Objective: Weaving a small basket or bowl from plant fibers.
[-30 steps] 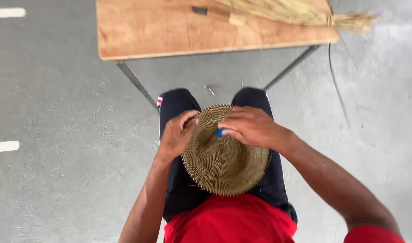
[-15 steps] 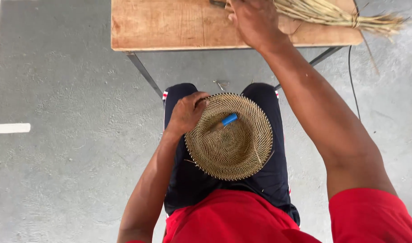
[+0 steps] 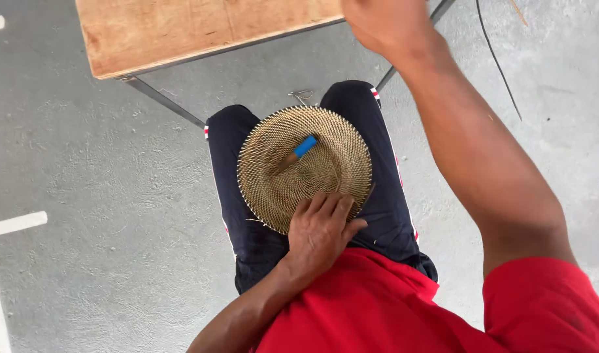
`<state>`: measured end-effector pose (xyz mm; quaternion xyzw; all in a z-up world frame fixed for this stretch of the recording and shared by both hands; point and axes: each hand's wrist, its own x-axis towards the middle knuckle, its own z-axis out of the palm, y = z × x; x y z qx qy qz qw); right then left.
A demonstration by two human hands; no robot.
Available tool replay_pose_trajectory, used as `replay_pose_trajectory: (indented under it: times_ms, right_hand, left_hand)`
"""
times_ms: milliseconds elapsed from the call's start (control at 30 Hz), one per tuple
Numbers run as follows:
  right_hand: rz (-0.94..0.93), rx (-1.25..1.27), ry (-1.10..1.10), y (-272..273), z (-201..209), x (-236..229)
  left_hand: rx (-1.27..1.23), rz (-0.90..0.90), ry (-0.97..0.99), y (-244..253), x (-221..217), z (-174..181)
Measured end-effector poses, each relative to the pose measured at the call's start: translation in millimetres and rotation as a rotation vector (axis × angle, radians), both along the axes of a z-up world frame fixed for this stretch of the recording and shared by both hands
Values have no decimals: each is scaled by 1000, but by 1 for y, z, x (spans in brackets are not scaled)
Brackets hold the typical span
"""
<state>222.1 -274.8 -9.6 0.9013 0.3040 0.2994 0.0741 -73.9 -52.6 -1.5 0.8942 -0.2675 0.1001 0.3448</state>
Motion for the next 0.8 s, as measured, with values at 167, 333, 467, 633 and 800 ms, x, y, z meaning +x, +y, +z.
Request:
replay_pose_trajectory:
  times_ms: [167,333,467,633,800]
  right_hand:
    - [111,790,374,8,107,-162]
    - [-120,1010,774,-35,6,-260]
    - [-320,1183,973,-6,-7,-315]
    - [-352,1216,1038,21,-18,-321]
    - [-242,1206,1038,36,-23,-320]
  left_hand:
    - [35,62,-112,-2,-6,-17]
    - [8,86,-214,4,-1,-16]
    - [37,81,-217,-1,-2,-22]
    - [37,71,-209,-4,0,-17]
    - [50,90,-199,-1,-3,-22]
